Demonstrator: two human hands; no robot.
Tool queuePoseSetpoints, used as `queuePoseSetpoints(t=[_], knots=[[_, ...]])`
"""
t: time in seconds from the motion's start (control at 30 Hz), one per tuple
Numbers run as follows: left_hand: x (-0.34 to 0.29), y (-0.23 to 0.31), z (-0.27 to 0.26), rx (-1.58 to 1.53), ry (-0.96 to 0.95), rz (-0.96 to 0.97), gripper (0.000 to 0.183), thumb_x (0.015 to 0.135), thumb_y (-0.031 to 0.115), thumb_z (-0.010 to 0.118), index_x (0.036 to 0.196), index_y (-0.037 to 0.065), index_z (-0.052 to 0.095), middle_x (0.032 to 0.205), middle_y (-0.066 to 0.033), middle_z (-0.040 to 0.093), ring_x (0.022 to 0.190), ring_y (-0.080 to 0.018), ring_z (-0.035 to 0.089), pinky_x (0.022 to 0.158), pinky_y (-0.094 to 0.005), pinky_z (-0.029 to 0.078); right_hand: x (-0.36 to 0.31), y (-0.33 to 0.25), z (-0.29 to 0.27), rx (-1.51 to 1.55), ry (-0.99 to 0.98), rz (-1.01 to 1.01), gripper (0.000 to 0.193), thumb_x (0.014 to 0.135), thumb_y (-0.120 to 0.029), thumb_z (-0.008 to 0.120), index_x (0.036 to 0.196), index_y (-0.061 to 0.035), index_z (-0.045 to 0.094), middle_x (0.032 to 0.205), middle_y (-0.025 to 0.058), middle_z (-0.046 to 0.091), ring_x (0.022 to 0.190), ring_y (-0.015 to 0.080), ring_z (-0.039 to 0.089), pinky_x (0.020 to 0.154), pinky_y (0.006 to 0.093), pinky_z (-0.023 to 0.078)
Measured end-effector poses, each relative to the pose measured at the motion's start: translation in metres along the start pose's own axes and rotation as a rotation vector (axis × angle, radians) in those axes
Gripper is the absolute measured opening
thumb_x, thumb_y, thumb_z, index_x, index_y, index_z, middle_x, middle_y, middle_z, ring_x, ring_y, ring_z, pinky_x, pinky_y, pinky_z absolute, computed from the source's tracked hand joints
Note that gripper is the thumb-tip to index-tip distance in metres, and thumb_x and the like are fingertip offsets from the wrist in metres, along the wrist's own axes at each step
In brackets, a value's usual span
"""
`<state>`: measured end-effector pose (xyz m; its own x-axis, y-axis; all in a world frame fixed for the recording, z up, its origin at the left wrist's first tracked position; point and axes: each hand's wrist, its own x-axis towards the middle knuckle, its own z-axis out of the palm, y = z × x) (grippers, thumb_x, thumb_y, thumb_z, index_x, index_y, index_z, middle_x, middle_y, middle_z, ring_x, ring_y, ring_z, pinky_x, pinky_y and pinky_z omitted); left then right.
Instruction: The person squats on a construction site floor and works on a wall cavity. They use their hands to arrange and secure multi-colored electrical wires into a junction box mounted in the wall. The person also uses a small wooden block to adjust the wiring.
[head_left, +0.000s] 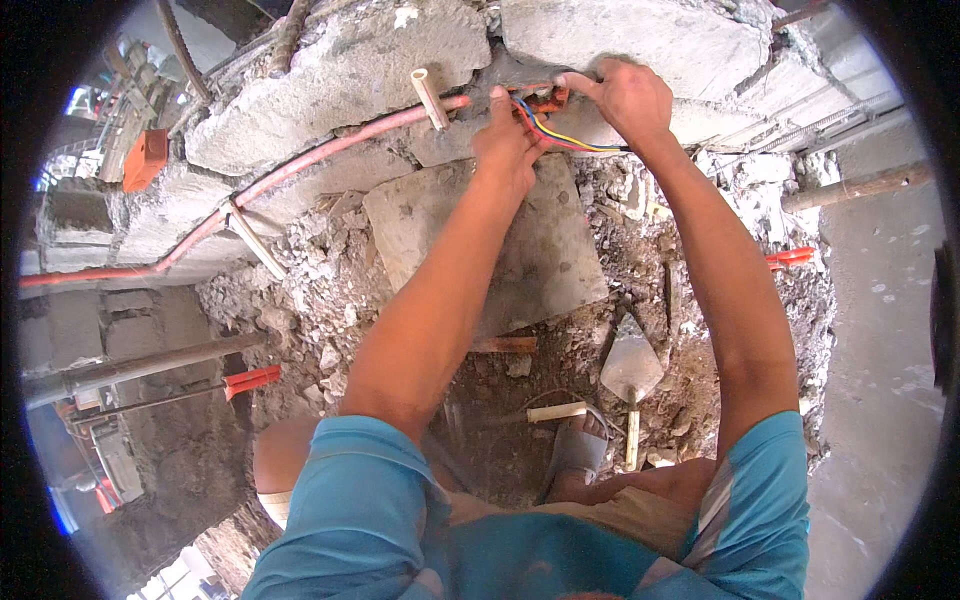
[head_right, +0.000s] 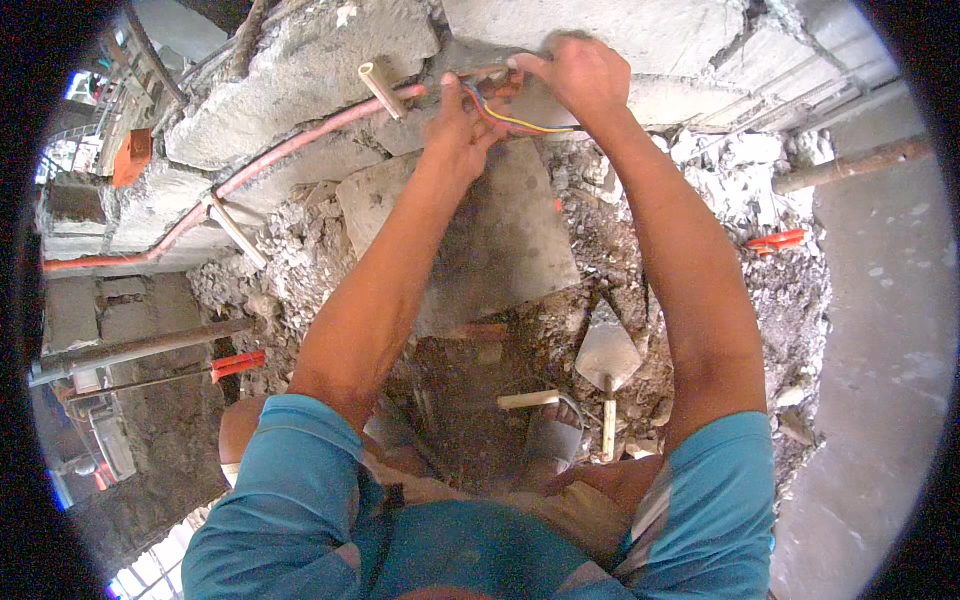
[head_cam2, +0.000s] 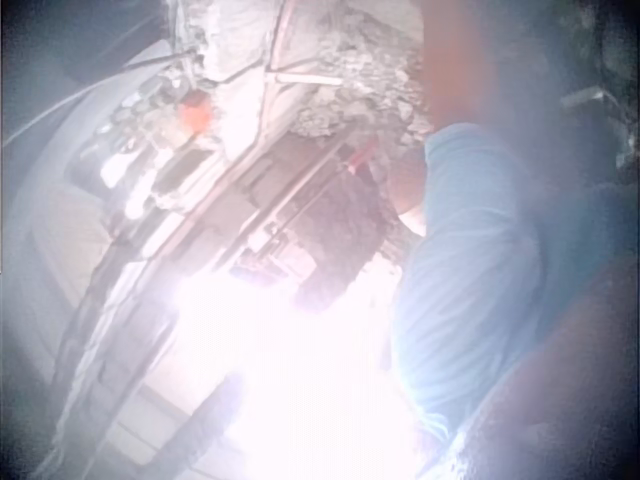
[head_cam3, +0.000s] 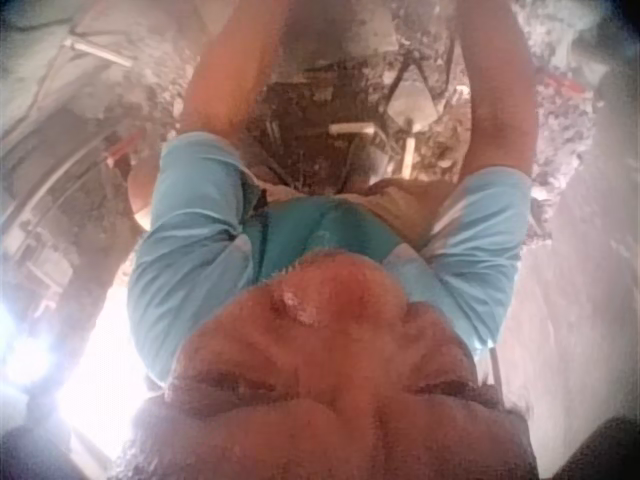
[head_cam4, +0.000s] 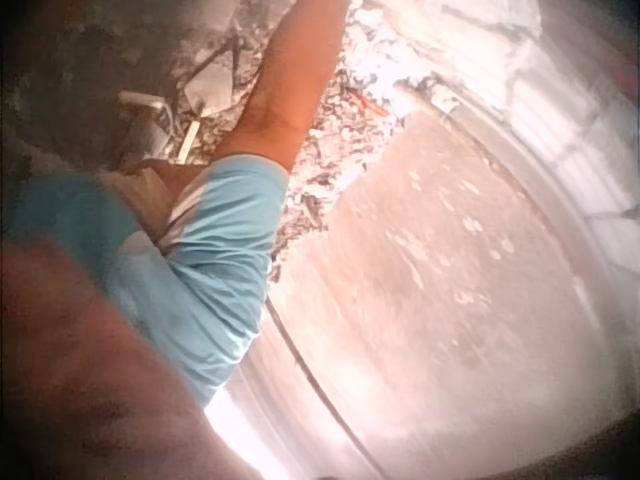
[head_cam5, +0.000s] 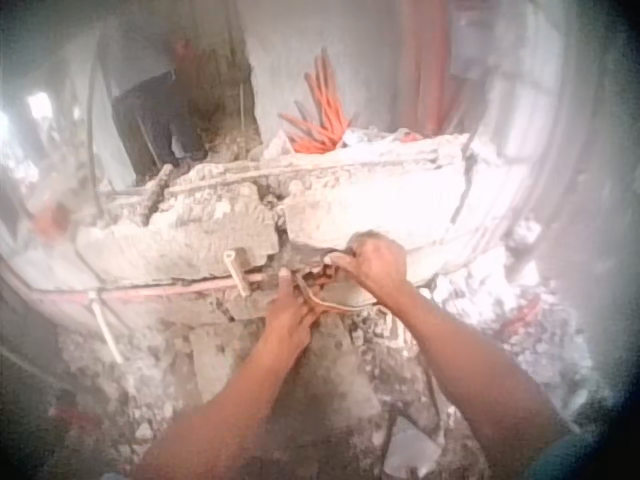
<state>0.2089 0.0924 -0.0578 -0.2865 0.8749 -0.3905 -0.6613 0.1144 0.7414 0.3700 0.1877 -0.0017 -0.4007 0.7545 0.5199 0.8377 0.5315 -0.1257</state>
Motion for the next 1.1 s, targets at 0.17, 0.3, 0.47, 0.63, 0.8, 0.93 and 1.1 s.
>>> queuePoseSetpoints(t=[0.17, 0.3, 0.47, 0.63, 0.8, 0.93, 1.1], knots=[[-0.002, 0.001, 0.005, -0.003, 0.013, -0.029, 0.070, 0.113, 0.064, 0.041, 0.144, 0.002, 0.053, 0.128, -0.0181, 0.074, 0.119, -0.0326, 0.070, 0.109, -0.0501, 0.052, 0.002, 0.002, -0.002, -0.080, -0.002, -0.042, 0.067, 0.086, -0.077, 0.070, 0.081, -0.0109, 0.078, 0.079, 0.0130, 0.075, 0.079, 0.0344, 0.075, 0.067, 0.0474, 0.058], [-0.001, 0.003, -0.001, 0.027, -0.001, -0.022, 0.070, 0.113, 0.063, 0.042, 0.145, 0.002, 0.052, 0.133, -0.0189, 0.072, 0.122, -0.0329, 0.069, 0.109, -0.0497, 0.053, 0.009, -0.005, -0.004, -0.051, -0.055, -0.024, 0.063, 0.087, -0.074, 0.069, 0.085, -0.0117, 0.079, 0.086, 0.0131, 0.077, 0.083, 0.0348, 0.076, 0.072, 0.0487, 0.059], [-0.002, 0.003, -0.003, -0.019, 0.006, -0.010, 0.068, 0.110, 0.063, 0.051, 0.136, 0.001, 0.055, 0.123, -0.0170, 0.070, 0.110, -0.0296, 0.069, 0.097, -0.0459, 0.056, 0.009, -0.009, 0.001, -0.075, -0.037, 0.013, 0.061, 0.086, -0.073, 0.071, 0.084, -0.0121, 0.079, 0.085, 0.0120, 0.076, 0.084, 0.0341, 0.076, 0.072, 0.0477, 0.059], [-0.001, -0.002, 0.004, -0.108, 0.133, -0.005, 0.062, 0.107, 0.060, 0.061, 0.112, -0.002, 0.063, 0.096, -0.0107, 0.069, 0.082, -0.0228, 0.069, 0.077, -0.0394, 0.061, 0.003, -0.016, 0.005, 0.002, -0.007, 0.096, 0.060, 0.085, -0.072, 0.073, 0.082, -0.0121, 0.078, 0.084, 0.0117, 0.076, 0.083, 0.0335, 0.075, 0.071, 0.0470, 0.058], [0.011, -0.008, 0.000, -0.185, 0.047, 0.016, 0.057, 0.108, 0.057, 0.062, 0.111, 0.000, 0.064, 0.093, -0.0087, 0.069, 0.082, -0.0213, 0.069, 0.076, -0.0405, 0.061, 0.003, -0.019, 0.004, 0.033, 0.014, 0.113, 0.061, 0.082, -0.072, 0.075, 0.079, -0.0117, 0.077, 0.080, 0.0123, 0.074, 0.078, 0.0343, 0.074, 0.066, 0.0469, 0.056], [0.009, -0.007, -0.005, -0.207, 0.028, 0.011, 0.053, 0.107, 0.056, 0.064, 0.108, 0.003, 0.065, 0.091, -0.0062, 0.068, 0.080, -0.0202, 0.067, 0.077, -0.0410, 0.061, -0.003, -0.037, -0.007, -0.018, -0.010, 0.056, 0.062, 0.080, -0.073, 0.076, 0.077, -0.0110, 0.076, 0.077, 0.0123, 0.074, 0.074, 0.0337, 0.074, 0.063, 0.0459, 0.057], [0.006, -0.003, -0.001, -0.225, 0.049, -0.014, 0.051, 0.106, 0.056, 0.066, 0.103, 0.005, 0.064, 0.086, -0.0039, 0.063, 0.076, -0.0205, 0.064, 0.075, -0.0407, 0.060, 0.009, -0.055, 0.000, -0.051, 0.073, -0.027, 0.070, 0.079, -0.079, 0.074, 0.076, -0.0092, 0.075, 0.071, 0.0123, 0.073, 0.072, 0.0344, 0.075, 0.062, 0.0452, 0.057]])
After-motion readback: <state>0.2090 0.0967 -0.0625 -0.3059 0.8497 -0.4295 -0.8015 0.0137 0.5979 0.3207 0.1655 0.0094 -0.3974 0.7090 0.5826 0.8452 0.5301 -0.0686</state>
